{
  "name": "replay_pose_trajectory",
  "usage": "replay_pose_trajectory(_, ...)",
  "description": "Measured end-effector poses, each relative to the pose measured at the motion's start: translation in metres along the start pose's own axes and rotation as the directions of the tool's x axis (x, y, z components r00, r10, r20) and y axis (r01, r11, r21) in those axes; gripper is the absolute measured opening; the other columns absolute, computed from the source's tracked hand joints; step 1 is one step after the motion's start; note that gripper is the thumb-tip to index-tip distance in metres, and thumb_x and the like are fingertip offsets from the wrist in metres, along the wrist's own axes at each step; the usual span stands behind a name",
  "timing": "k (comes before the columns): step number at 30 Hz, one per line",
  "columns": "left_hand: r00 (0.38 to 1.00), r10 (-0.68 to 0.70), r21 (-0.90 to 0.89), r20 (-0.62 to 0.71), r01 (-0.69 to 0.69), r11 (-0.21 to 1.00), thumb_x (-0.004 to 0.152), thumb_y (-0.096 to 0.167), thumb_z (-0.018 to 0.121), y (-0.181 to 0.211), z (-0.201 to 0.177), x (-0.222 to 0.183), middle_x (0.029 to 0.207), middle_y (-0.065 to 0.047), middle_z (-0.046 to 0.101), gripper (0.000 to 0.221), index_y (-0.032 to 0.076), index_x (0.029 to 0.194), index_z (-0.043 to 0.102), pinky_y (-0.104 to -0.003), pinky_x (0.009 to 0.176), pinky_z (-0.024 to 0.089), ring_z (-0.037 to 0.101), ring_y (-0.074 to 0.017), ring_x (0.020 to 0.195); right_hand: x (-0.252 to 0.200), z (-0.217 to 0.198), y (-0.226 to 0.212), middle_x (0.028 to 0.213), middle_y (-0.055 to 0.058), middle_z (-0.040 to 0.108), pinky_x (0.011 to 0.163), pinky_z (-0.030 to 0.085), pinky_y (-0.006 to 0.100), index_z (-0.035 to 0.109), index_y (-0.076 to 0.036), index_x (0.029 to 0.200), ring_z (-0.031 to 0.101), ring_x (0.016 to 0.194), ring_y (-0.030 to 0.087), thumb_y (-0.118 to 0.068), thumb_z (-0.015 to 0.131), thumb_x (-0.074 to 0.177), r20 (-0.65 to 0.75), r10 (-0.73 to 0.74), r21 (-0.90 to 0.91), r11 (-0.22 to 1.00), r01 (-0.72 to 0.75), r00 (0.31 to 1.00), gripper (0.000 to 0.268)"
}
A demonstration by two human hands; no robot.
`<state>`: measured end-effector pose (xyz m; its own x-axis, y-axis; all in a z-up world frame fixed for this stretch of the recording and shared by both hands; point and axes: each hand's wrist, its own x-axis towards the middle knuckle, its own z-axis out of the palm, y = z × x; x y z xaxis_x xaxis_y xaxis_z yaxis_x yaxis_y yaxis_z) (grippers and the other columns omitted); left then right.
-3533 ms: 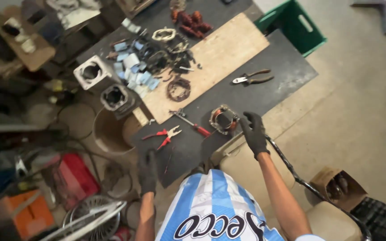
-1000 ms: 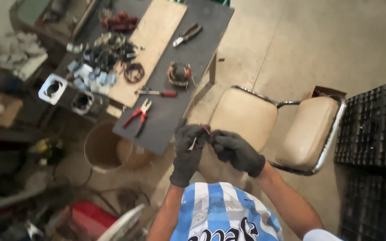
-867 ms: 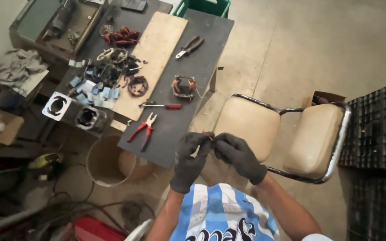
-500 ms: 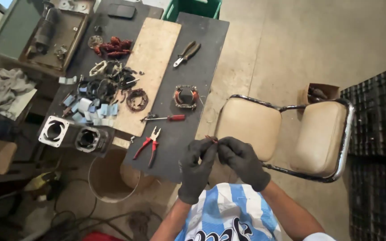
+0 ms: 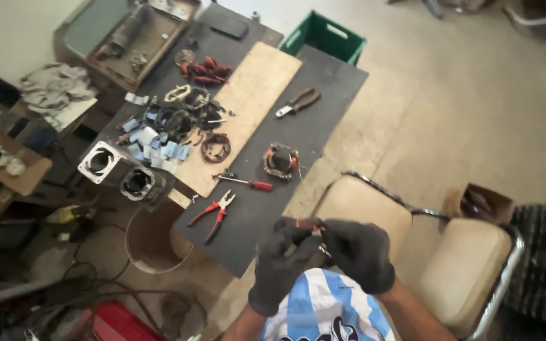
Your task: Stripping insulation from wires on an electric motor stator using pliers
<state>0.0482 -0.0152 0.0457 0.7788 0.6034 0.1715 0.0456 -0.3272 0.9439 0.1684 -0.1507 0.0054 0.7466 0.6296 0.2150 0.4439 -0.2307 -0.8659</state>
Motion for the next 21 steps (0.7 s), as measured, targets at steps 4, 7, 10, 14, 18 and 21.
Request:
replay_pose_trajectory(4, 0.984, -0.018, -0.102, -0.177, 0.0, 0.995, 0.08, 0.008, 0.084, 0.02, 0.021, -0.008, 0.096, -0.002, 0.07, 0.02, 0.013, 0.099, 0.081, -0.028, 0.083, 0.058, 0.073, -0.0152, 0.089, 0.005, -0.024, 0.002, 0.061, 0.002, 0.061, 0.048, 0.042, 0.039, 0.063, -0.024, 0.079, 0.06, 0.051, 0.024, -0.047, 0.073, 0.084, 0.198, -0.376, -0.357, 0.832, 0.424, 0.905, 0.025)
replay_pose_trajectory(7, 0.968, 0.028, -0.043, -0.249, -0.04, 0.998, 0.083, 0.009, 0.083, 0.016, 0.031, -0.016, 0.103, -0.002, 0.065, 0.022, 0.015, 0.104, 0.08, -0.03, 0.092, 0.055, 0.068, -0.0166, 0.101, 0.023, -0.035, -0.003, 0.071, 0.004, 0.07, 0.05, 0.048, 0.034, 0.066, -0.017, 0.09, 0.064, 0.052, 0.02, -0.032, 0.075, 0.086, 0.182, -0.442, -0.055, 0.887, 0.458, 0.878, 0.017)
replay_pose_trajectory(10, 0.966, 0.085, 0.007, -0.246, -0.086, 0.996, 0.088, 0.015, 0.08, 0.006, 0.034, -0.026, 0.107, -0.002, 0.064, 0.02, 0.016, 0.109, 0.079, -0.033, 0.099, 0.052, 0.065, -0.0206, 0.11, 0.04, -0.052, -0.006, 0.075, 0.004, 0.072, 0.053, 0.051, 0.029, 0.069, -0.009, 0.101, 0.065, 0.057, 0.015, -0.024, 0.064, 0.096, 0.466, -0.27, 0.329, 0.937, 0.118, 0.843, 0.017)
replay_pose_trajectory(14, 0.957, 0.278, 0.094, -0.087, -0.27, 0.958, 0.101, 0.03, 0.064, 0.01, 0.018, -0.035, 0.108, 0.0, 0.065, 0.017, 0.017, 0.107, 0.074, -0.041, 0.101, 0.051, 0.061, -0.0295, 0.114, 0.051, -0.063, -0.007, 0.07, 0.014, 0.069, 0.055, 0.045, 0.029, 0.059, -0.002, 0.081, 0.058, 0.057, 0.018, -0.022, 0.053, 0.104, 0.94, -0.088, 0.283, 0.737, -0.614, 0.329, 0.031)
replay_pose_trajectory(18, 0.943, 0.328, 0.228, -0.062, -0.306, 0.924, 0.098, 0.028, 0.071, -0.004, 0.007, -0.051, 0.108, -0.001, 0.065, 0.023, 0.021, 0.12, 0.073, -0.043, 0.105, 0.047, 0.06, -0.0299, 0.111, 0.008, -0.036, 0.013, 0.083, -0.001, 0.076, 0.067, 0.053, 0.027, 0.075, -0.01, 0.098, 0.066, 0.074, 0.01, -0.01, 0.057, 0.097, 0.681, -0.086, 0.243, 0.963, -0.114, 0.727, 0.017)
replay_pose_trajectory(21, 0.895, 0.435, 0.248, -0.097, -0.402, 0.881, 0.087, 0.015, 0.085, -0.014, -0.003, -0.064, 0.099, -0.002, 0.068, 0.028, 0.016, 0.113, 0.074, -0.043, 0.104, 0.049, 0.066, -0.0211, 0.093, -0.009, -0.015, 0.0, 0.086, 0.0, 0.076, 0.071, 0.047, 0.038, 0.07, -0.018, 0.105, 0.07, 0.073, 0.023, -0.016, 0.043, 0.104, 0.208, -0.624, -0.035, 0.765, 0.643, 0.753, 0.028)
